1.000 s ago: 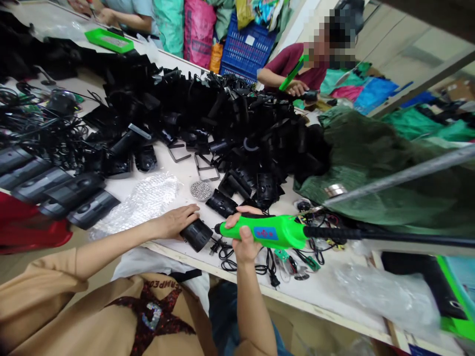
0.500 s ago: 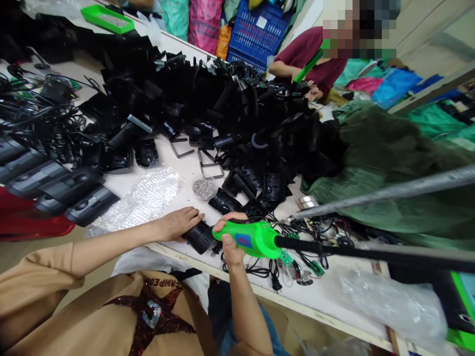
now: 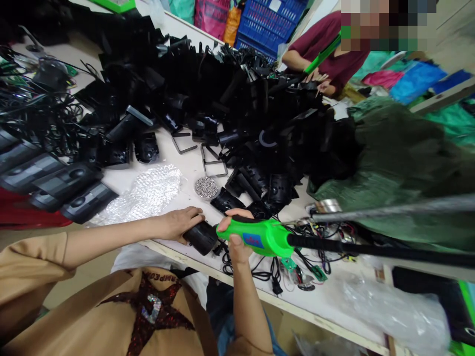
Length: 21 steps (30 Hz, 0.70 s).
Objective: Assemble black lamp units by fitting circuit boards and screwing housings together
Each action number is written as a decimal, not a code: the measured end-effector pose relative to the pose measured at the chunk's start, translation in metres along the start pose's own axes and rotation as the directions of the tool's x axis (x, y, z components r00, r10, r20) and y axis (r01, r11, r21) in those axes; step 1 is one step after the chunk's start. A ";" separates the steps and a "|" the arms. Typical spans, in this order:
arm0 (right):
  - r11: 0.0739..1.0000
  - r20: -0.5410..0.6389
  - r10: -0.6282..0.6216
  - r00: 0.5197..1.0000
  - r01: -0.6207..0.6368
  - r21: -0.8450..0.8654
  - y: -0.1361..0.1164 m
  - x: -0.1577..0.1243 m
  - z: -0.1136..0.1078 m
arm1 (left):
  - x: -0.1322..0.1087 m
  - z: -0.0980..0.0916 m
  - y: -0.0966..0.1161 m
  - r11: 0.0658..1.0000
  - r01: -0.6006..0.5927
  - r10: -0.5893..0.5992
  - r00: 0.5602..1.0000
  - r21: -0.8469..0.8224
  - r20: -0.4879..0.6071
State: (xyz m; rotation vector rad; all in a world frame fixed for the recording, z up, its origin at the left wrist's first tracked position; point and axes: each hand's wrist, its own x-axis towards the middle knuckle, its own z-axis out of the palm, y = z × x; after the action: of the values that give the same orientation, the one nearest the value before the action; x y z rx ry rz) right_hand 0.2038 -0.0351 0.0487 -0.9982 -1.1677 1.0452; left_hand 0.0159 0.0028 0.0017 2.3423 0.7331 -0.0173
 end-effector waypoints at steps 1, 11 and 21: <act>0.999 -0.002 -0.024 1.000 0.024 0.035 -0.003 -0.001 0.002 | -0.004 -0.001 -0.002 0.997 -0.003 0.003 1.000 -0.081 -0.003; 0.996 -0.024 -0.083 0.996 0.082 -0.020 -0.016 -0.012 0.006 | -0.018 0.013 -0.006 0.919 0.068 -0.100 0.993 -0.387 -0.063; 1.000 0.020 0.007 1.000 -0.007 -0.005 -0.008 -0.003 0.006 | -0.020 0.021 -0.008 0.895 0.049 -0.100 0.990 -0.442 -0.094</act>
State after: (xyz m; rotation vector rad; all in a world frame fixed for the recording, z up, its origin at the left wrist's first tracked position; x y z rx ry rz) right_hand 0.1979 -0.0394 0.0564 -0.9987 -1.1848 1.0609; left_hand -0.0013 -0.0151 -0.0158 1.8919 0.7900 0.2301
